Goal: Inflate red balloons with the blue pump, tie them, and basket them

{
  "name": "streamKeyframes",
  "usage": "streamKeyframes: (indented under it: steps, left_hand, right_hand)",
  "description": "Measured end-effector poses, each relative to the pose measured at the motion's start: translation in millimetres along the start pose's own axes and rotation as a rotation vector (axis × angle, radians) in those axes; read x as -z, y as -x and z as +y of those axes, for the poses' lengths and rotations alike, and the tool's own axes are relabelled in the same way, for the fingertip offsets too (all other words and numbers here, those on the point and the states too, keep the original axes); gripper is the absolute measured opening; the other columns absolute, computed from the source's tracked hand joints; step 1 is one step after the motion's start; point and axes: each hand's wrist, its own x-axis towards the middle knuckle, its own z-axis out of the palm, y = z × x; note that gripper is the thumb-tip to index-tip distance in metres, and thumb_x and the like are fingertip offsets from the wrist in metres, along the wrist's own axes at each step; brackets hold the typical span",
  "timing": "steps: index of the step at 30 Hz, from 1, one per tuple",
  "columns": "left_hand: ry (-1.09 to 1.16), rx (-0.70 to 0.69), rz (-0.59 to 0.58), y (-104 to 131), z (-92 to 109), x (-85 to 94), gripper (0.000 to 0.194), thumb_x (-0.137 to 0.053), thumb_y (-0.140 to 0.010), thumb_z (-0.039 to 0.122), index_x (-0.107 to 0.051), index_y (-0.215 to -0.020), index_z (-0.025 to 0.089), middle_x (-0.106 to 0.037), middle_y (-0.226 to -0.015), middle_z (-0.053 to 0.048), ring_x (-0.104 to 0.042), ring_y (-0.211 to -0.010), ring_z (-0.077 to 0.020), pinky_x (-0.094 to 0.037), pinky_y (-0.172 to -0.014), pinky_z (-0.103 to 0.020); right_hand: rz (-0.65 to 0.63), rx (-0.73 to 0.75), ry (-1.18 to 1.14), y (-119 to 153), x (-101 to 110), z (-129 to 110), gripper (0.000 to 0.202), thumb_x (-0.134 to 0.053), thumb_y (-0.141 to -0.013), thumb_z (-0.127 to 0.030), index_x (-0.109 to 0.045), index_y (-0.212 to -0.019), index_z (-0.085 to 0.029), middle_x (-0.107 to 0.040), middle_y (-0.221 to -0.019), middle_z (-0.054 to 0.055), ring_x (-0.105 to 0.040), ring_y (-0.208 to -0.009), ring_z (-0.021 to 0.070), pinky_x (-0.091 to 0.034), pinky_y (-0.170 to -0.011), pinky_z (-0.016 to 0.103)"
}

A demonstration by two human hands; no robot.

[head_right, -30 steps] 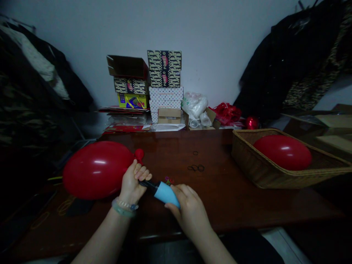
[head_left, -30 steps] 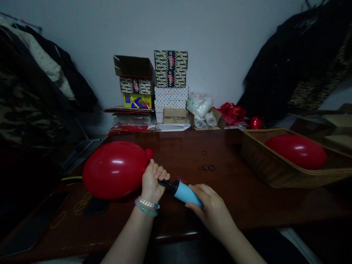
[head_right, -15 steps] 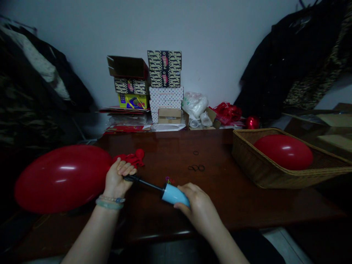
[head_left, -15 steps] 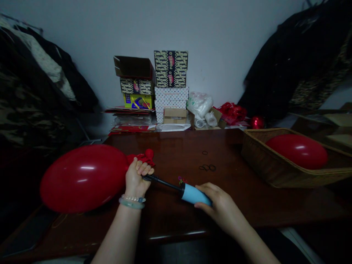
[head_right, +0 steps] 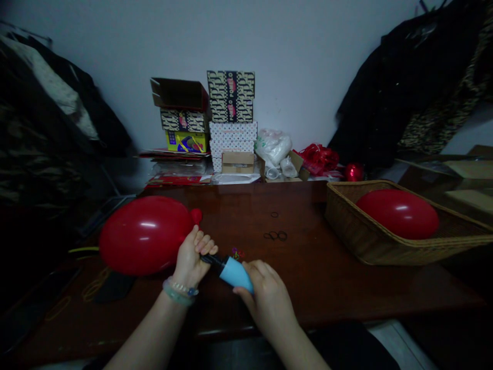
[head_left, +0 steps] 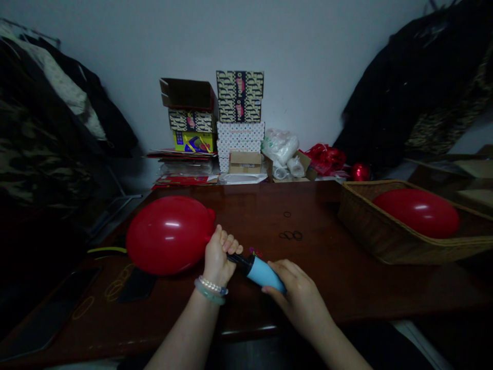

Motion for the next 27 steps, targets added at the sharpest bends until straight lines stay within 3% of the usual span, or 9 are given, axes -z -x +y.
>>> streamKeyframes:
  steps: [7,19,27]
  left_hand:
    - [0.007,-0.044,-0.012,0,5,-0.3,0.047,-0.052,-0.092,0.03,-0.027,-0.054,0.02,-0.023,-0.04,0.008,-0.025,-0.034,-0.0059,-0.027,-0.042,-0.023]
    - [0.097,-0.17,0.035,-12,53,16.0,0.046,-0.041,-0.097,0.029,-0.025,-0.055,0.019,-0.026,-0.038,0.008,-0.029,-0.031,-0.0063,-0.027,-0.041,-0.022]
    - [0.121,-0.13,0.028,-13,35,17.9,0.045,-0.043,-0.096,0.027,-0.025,-0.055,0.02,-0.026,-0.039,0.008,-0.029,-0.032,-0.006,-0.027,-0.041,-0.022]
  right_hand:
    - [0.007,-0.019,-0.038,-2,1,-2,0.043,-0.072,-0.081,-0.02,-0.055,-0.121,-0.02,-0.064,-0.109,0.009,-0.061,-0.098,0.0257,-0.052,-0.088,0.043]
    - [-0.088,-0.043,-0.058,-4,31,23,0.039,-0.071,-0.082,-0.025,-0.06,-0.119,-0.021,-0.066,-0.11,0.007,-0.064,-0.1,0.0231,-0.052,-0.091,0.038]
    - [0.015,0.002,0.006,-2,19,14,0.038,-0.068,-0.084,-0.026,-0.057,-0.12,-0.021,-0.064,-0.112,0.011,-0.06,-0.103,0.0272,-0.05,-0.091,0.047]
